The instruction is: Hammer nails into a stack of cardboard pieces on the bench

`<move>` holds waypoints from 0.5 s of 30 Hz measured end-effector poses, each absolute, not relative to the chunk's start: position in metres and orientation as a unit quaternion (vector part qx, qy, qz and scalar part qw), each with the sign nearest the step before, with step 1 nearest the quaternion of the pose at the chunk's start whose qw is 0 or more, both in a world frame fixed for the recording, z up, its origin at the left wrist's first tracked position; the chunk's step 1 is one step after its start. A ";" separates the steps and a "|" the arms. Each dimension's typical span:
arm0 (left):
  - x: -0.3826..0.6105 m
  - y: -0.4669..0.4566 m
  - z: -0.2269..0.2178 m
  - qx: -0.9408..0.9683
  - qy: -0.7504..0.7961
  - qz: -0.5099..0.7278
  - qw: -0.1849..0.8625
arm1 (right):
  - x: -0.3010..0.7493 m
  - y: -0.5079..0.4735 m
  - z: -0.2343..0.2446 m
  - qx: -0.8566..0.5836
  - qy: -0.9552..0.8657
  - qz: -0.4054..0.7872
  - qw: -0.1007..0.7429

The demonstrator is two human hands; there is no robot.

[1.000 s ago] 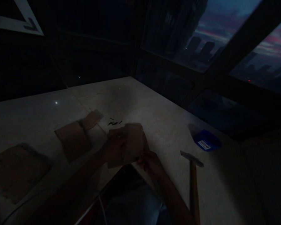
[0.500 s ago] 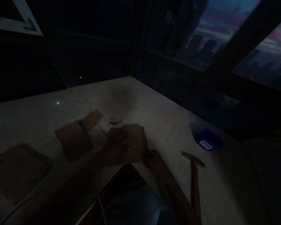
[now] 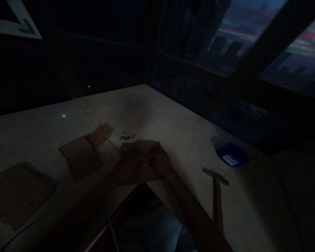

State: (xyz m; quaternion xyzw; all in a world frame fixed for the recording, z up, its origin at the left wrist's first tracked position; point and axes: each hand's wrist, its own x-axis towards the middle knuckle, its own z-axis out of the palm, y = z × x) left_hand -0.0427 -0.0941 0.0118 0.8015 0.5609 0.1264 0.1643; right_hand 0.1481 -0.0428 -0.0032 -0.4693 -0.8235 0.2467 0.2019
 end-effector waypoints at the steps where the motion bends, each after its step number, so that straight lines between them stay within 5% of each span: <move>1: -0.042 -0.094 0.012 0.800 0.563 0.128 0.165 | 0.150 -0.041 -0.005 -0.473 -0.823 0.249 0.195; 15: -0.046 -0.097 0.009 0.806 0.545 0.121 0.195 | 0.168 -0.038 -0.017 -0.526 -0.798 0.272 0.112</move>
